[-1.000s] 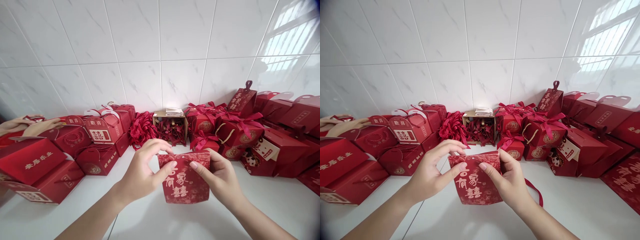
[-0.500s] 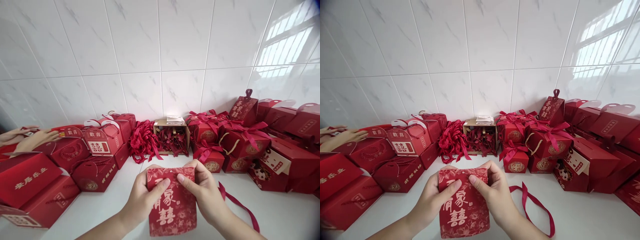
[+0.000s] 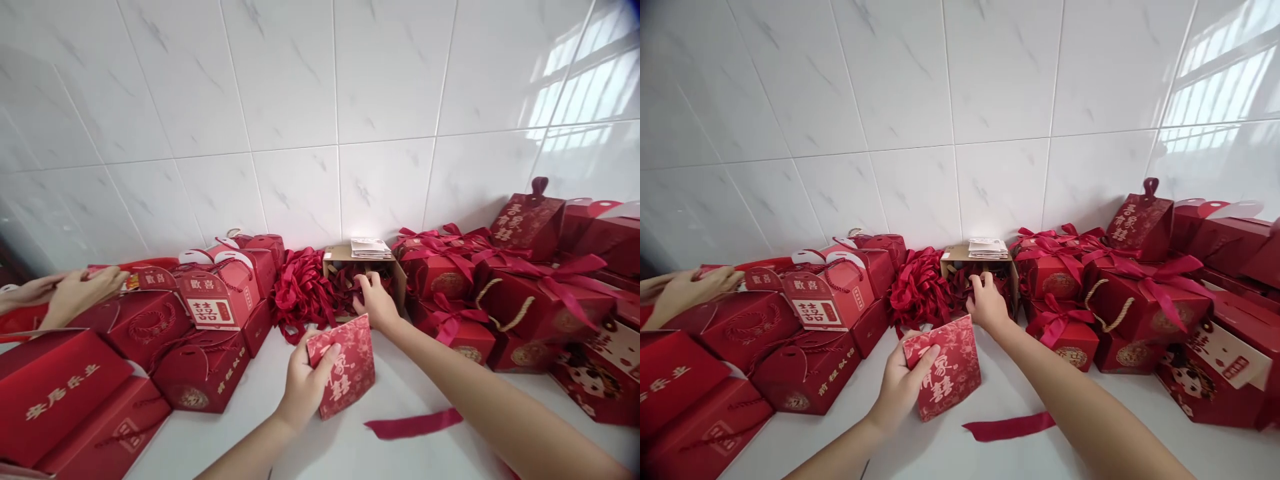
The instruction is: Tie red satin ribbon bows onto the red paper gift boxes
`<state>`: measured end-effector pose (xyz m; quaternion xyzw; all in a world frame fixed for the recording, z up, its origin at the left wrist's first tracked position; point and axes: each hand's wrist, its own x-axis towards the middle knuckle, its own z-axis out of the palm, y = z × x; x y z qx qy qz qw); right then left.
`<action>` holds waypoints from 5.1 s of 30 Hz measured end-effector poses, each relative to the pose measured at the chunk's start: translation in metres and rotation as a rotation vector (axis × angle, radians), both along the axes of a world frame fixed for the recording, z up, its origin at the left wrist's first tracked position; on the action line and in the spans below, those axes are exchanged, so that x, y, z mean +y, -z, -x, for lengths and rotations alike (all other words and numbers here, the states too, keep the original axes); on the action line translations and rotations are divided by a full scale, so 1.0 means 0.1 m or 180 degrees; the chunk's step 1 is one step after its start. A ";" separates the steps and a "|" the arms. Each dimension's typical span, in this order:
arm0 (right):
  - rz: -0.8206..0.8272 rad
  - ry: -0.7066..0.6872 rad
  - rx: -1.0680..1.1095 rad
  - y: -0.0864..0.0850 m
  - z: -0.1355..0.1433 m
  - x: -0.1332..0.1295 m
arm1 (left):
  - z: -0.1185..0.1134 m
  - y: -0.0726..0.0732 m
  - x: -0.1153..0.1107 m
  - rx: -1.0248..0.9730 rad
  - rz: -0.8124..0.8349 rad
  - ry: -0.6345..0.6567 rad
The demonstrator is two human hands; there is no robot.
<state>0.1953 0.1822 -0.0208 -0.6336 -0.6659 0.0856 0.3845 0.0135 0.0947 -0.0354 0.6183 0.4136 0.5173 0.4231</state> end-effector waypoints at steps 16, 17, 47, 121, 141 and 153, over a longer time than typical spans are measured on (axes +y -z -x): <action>0.0360 -0.0274 -0.2218 -0.08 -0.13 0.36 | 0.05 0.12 0.03 -0.0051 -0.0100 0.0176; 0.0371 -0.0276 -0.2274 -0.09 -0.13 0.36 | 0.05 0.11 0.04 -0.0053 -0.0101 0.0182; -0.0505 -0.0446 0.1938 -0.43 -0.15 -0.28 | 0.04 0.04 -0.04 0.0012 -0.0319 0.0081; -0.1795 -0.2124 -0.0851 -0.83 -0.54 -2.18 | -0.44 -1.24 -1.15 0.1501 -0.1550 0.0920; -0.2059 -0.1881 -0.0864 -0.79 -0.49 -2.07 | -0.37 -1.36 -0.81 0.1422 0.0633 0.2112; -0.0579 -0.1791 0.0868 -0.57 -0.60 -1.78 | -0.20 -0.79 0.27 0.1789 0.0108 0.0353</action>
